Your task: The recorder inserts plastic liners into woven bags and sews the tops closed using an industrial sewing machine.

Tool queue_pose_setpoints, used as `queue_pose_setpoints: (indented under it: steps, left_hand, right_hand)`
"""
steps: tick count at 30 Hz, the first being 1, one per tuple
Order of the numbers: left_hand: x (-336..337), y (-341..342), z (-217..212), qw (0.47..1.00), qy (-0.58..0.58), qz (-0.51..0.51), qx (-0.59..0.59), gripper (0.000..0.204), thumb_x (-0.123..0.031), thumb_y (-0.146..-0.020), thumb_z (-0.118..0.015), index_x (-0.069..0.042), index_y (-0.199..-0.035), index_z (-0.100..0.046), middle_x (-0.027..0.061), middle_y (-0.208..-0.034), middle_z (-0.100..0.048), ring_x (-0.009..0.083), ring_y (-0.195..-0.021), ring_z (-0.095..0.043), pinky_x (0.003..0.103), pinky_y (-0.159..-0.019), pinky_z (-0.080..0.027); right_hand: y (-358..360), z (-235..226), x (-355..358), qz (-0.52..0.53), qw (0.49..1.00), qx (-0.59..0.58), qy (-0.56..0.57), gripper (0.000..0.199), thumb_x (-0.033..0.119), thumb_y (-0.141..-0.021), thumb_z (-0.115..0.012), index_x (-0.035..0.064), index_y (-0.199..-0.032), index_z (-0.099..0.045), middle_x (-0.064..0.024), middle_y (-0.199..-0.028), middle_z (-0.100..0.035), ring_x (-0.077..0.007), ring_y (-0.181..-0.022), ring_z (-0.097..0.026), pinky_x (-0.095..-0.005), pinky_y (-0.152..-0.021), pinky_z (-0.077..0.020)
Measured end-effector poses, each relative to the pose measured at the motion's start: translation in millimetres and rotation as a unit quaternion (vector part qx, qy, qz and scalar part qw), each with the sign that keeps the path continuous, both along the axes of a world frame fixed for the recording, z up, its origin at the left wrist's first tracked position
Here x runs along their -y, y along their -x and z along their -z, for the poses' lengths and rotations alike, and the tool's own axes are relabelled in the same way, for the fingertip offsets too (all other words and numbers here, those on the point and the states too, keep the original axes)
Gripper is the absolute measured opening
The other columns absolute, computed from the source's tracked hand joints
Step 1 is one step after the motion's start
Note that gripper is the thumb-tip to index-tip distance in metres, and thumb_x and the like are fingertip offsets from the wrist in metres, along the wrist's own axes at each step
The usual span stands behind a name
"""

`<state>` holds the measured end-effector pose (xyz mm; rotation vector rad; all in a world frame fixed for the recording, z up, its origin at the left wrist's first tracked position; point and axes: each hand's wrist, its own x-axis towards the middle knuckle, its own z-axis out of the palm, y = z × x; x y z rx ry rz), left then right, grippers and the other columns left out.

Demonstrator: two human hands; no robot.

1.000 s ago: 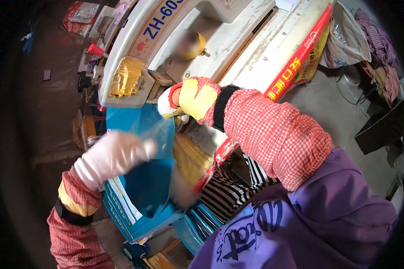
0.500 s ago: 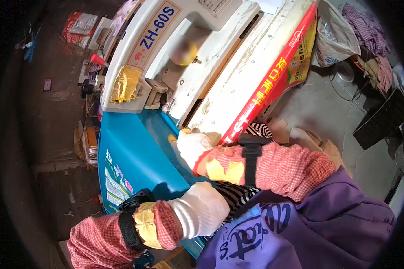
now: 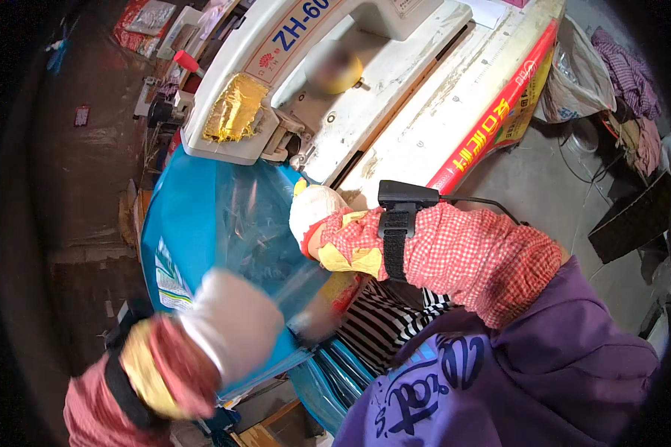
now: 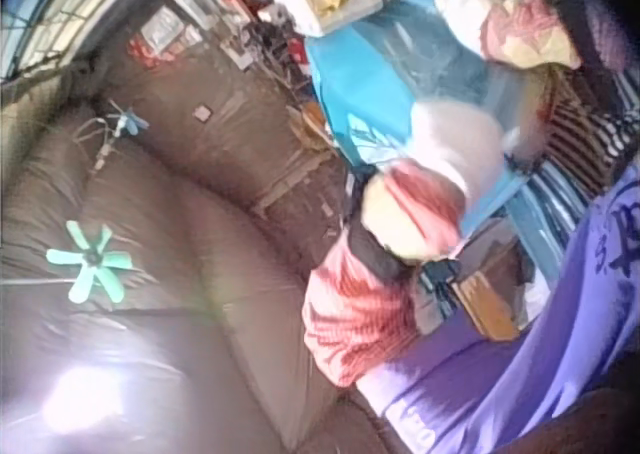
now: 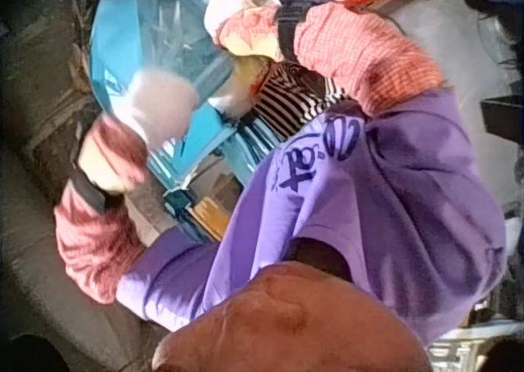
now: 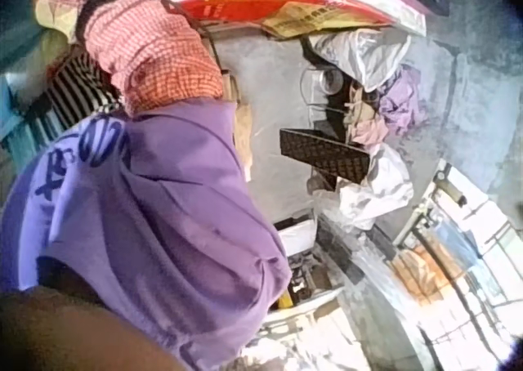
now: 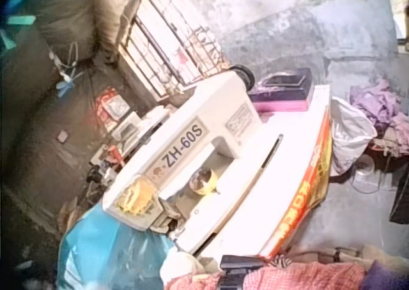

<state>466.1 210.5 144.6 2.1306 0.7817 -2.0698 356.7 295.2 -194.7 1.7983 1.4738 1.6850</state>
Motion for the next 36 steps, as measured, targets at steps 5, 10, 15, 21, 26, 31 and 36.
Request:
queue_pose_setpoints:
  steps: [5, 10, 15, 21, 26, 31, 36]
  left_hand:
    - [51, -2, 45, 0.982, 0.025, 0.035, 0.184, 0.010, -0.016, -0.066, -0.061, -0.009, -0.065, -0.068, 0.0038, -0.062, -0.062, 0.0211, -0.060, -0.061, 0.034, -0.056, -0.048]
    - [-2, -31, 54, 0.975, 0.020, 0.018, 0.220, 0.016, -0.021, -0.077, -0.054, -0.017, -0.066, -0.066, 0.0049, -0.059, -0.058, 0.0246, -0.063, -0.060, 0.036, -0.056, -0.048]
    - [-48, -12, -22, 0.990, -0.091, 0.027, 0.105, 0.027, -0.037, -0.067, -0.066, -0.011, -0.058, -0.065, 0.0081, -0.057, -0.058, 0.0281, -0.063, -0.057, 0.039, -0.070, -0.044]
    - [21, 8, 50, 0.963, -0.010, 0.080, 0.257, 0.019, -0.024, -0.073, -0.057, -0.010, -0.064, -0.066, 0.0083, -0.065, -0.061, 0.0278, -0.065, -0.060, 0.037, -0.075, -0.048]
    - [-4, -24, 48, 0.987, 0.049, -0.081, 0.131, 0.030, -0.031, -0.080, -0.051, -0.009, -0.065, -0.063, 0.0088, -0.058, -0.057, 0.0270, -0.053, -0.056, 0.037, -0.055, -0.045]
    - [12, -37, 30, 0.969, 0.103, -0.141, 0.175, 0.030, -0.032, -0.078, -0.053, -0.007, -0.064, -0.062, 0.0103, -0.061, -0.059, 0.0319, -0.058, -0.058, 0.042, -0.060, -0.047]
    - [34, -37, 55, 0.970, 0.004, -0.131, 0.205, 0.012, -0.019, -0.075, -0.057, -0.007, -0.075, -0.059, 0.0103, -0.068, -0.062, 0.0301, -0.065, -0.063, 0.039, -0.058, -0.050]
  right_hand:
    - [-52, -89, -3, -0.296, 0.723, -0.438, 0.445, 0.031, 0.027, -0.067, -0.064, 0.0083, -0.092, -0.065, -0.0028, -0.072, -0.064, -0.0194, -0.062, -0.060, -0.0343, -0.055, -0.0473]
    - [-34, -79, -20, -0.317, 0.738, -0.485, 0.346, 0.017, 0.030, -0.062, -0.071, 0.0146, -0.058, -0.065, -0.0001, -0.055, -0.058, -0.0194, -0.049, -0.057, -0.0365, -0.044, -0.0457]
    - [-45, -114, -14, -0.310, 0.680, -0.515, 0.419, 0.021, 0.028, -0.055, -0.077, 0.0171, -0.070, -0.068, 0.0008, -0.068, -0.063, -0.0173, -0.060, -0.060, -0.0361, -0.052, -0.0490]
    - [-61, -145, -11, -0.306, 0.598, -0.540, 0.507, 0.040, 0.026, -0.047, -0.084, 0.0201, -0.084, -0.071, 0.0020, -0.084, -0.068, -0.0147, -0.073, -0.065, -0.0356, -0.061, -0.0529]
    - [58, -51, -84, -0.578, 0.304, -0.455, 0.606, 0.049, 0.027, -0.040, -0.087, 0.0153, -0.084, -0.070, -0.0025, -0.088, -0.067, -0.0199, -0.076, -0.064, -0.0376, -0.064, -0.0513]
    - [66, -32, -121, -0.840, -0.264, -0.053, 0.470, 0.052, 0.033, -0.048, -0.085, 0.0050, -0.088, -0.066, -0.0139, -0.097, -0.063, -0.0306, -0.083, -0.059, -0.0460, -0.075, -0.0463]
    - [30, -89, -59, -0.770, -0.448, -0.032, 0.454, 0.043, 0.031, -0.053, -0.081, 0.0049, -0.084, -0.066, -0.0130, -0.087, -0.062, -0.0302, -0.074, -0.058, -0.0450, -0.070, -0.0469]
